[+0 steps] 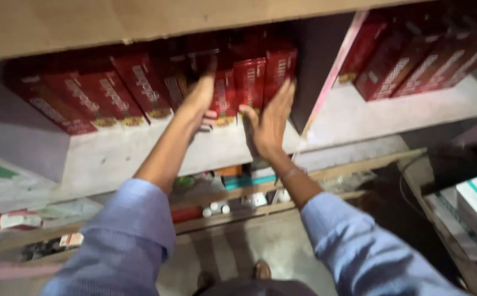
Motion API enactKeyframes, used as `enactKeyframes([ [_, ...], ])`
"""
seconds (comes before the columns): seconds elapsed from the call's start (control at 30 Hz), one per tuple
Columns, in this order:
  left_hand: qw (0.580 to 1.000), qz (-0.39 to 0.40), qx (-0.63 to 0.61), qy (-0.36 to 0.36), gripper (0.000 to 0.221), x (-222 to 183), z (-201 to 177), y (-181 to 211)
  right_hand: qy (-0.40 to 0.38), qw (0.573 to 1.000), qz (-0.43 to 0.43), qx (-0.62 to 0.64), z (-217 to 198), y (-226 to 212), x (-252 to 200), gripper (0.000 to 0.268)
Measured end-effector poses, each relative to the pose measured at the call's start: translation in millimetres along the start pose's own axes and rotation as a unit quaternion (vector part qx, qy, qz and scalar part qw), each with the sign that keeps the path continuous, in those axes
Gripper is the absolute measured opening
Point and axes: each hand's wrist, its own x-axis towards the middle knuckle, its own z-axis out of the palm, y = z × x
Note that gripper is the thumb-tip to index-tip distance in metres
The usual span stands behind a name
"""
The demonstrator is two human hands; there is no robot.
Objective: The person picks up, arranges, and stacks medicine boxes on shelves by hand, moving items aside to reach the work and turning some over.
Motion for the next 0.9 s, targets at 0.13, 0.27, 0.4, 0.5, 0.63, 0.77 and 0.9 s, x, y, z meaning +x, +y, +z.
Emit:
enactKeyframes([
  [0.13,0.997,0.081,0.011,-0.004,0.113,-16,-2,-14,-0.045,0.996,0.075,-0.026,0,-5,8,0.127],
  [0.27,0.991,0.115,0.041,0.051,0.133,-27,8,-32,-0.016,0.997,0.073,-0.003,-2,-5,-16,0.126],
  [0.4,0.968,0.189,0.092,0.135,0.125,-38,14,-32,-0.030,0.993,0.116,-0.017,6,-10,-34,0.126],
  [0.5,0.928,0.188,0.238,0.215,0.108,-47,9,-9,-0.034,0.989,0.134,-0.057,11,-11,-21,0.126],
  [0.63,0.790,0.369,0.407,0.272,0.102,-51,7,5,-0.074,0.979,0.165,-0.093,19,-1,5,0.126],
  [0.77,0.798,0.337,0.461,0.193,0.112,-41,6,14,-0.107,0.965,0.205,-0.120,35,-4,34,0.123],
  [0.9,0.763,0.301,0.525,0.228,0.120,-52,-1,26,-0.173,0.930,0.308,-0.100,31,-20,60,0.125],
])
